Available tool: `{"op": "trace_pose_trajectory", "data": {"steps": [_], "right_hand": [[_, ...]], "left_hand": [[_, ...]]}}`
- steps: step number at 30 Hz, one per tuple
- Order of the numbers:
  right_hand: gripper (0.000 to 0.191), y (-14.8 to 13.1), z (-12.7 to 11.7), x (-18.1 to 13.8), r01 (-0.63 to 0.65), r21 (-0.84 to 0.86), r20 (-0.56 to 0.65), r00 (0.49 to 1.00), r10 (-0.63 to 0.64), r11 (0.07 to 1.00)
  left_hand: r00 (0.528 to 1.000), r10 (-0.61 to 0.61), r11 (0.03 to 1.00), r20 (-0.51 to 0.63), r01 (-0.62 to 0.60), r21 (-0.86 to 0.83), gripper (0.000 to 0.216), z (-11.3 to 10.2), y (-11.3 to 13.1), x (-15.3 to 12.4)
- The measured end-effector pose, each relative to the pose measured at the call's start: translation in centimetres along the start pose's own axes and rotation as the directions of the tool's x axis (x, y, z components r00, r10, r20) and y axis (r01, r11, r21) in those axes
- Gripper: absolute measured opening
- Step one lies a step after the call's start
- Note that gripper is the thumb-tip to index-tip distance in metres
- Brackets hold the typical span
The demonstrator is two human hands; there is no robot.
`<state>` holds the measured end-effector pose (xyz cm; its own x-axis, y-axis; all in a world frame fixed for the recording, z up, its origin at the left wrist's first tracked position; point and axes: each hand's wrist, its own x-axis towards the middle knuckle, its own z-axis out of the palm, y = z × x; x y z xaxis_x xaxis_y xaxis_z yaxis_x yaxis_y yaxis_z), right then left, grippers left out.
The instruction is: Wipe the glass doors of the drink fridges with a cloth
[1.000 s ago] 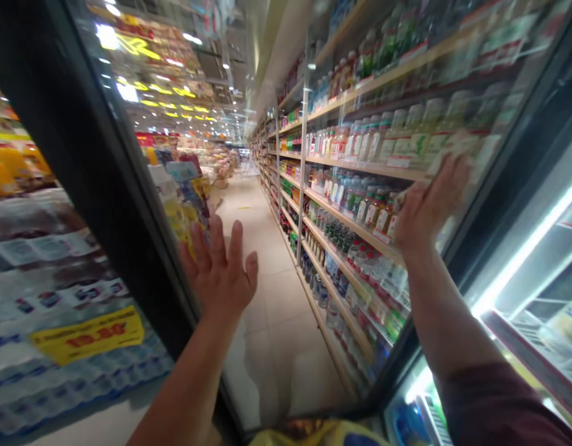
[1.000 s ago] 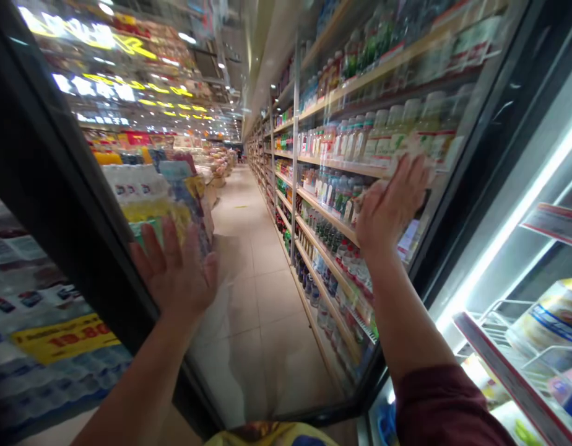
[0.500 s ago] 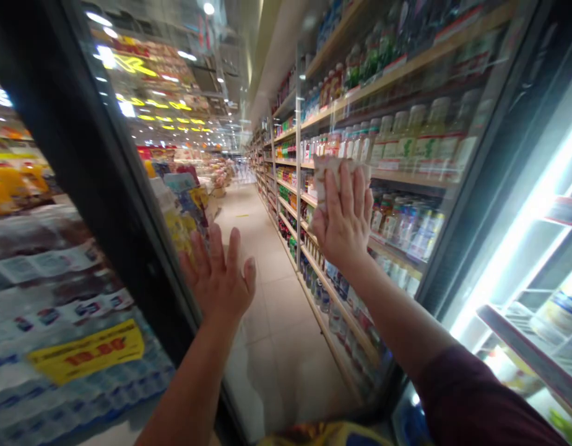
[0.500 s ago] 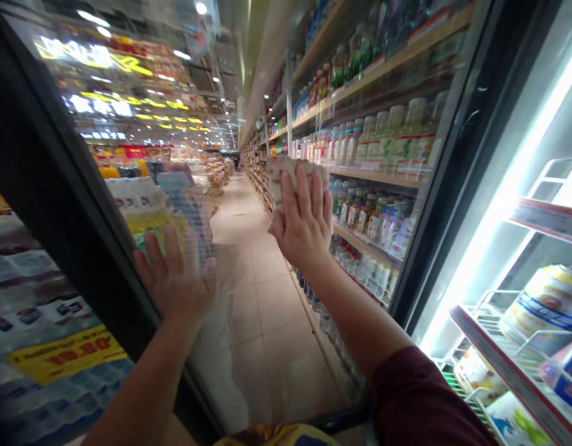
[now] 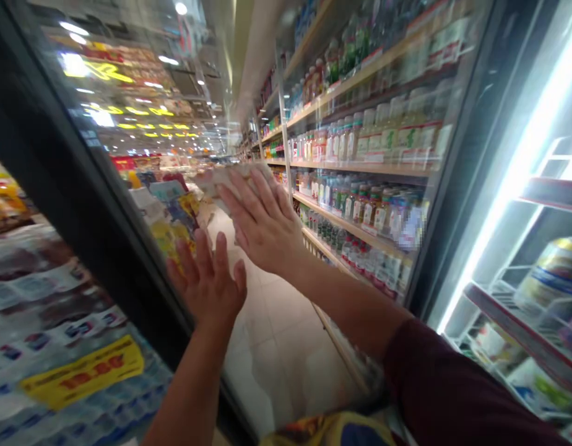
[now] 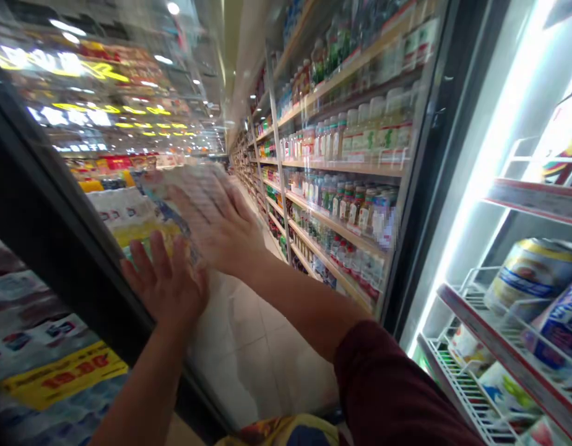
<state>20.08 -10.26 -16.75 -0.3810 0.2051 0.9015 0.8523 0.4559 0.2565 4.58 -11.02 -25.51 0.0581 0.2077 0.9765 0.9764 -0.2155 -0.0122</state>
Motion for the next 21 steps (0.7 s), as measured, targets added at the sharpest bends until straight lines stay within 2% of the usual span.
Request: {"op": "trace_pose_trajectory", "data": {"steps": [4,6,10,12,14,18,21], "right_hand": [[0.059,-0.6,1.1,-2.8,0.105,-0.028,-0.002,0.994,-0.105,0.994],[0.058,-0.3,1.3,-2.8,0.118,-0.034,-0.02,0.993,-0.118,0.992],[0.061,1.1,0.2,0.4,0.017,0.001,-0.028,0.999,-0.017,1.0],[0.061,1.3,-0.3,1.0,-0.04,0.006,-0.027,0.999,0.041,0.999],[0.06,1.1,-0.1,-0.2,-0.039,-0.01,-0.013,0.999,0.039,0.999],[0.059,0.6,1.3,-4.9,0.12,-0.05,-0.005,0.993,-0.12,0.992],[0.059,2.2,1.1,-5.7,0.155,-0.061,-0.013,0.988,-0.157,0.986]], "left_hand": [[0.998,0.057,0.998,-0.024,-0.057,0.015,0.073,0.0,-0.1,0.0],[0.998,0.059,0.998,-0.017,-0.058,0.018,0.074,0.1,-0.3,0.0],[0.999,0.037,0.999,-0.024,-0.037,0.012,0.073,0.4,-0.4,0.1],[0.999,0.039,0.999,-0.015,-0.039,0.009,0.07,0.3,-0.3,0.1],[0.999,0.036,0.999,-0.007,-0.035,0.02,0.067,0.3,-0.2,0.0],[1.0,0.026,0.999,-0.006,-0.026,0.036,0.067,0.3,-0.1,-0.1],[1.0,0.022,0.999,-0.011,-0.022,0.026,0.067,0.4,-0.2,-0.1]]}}
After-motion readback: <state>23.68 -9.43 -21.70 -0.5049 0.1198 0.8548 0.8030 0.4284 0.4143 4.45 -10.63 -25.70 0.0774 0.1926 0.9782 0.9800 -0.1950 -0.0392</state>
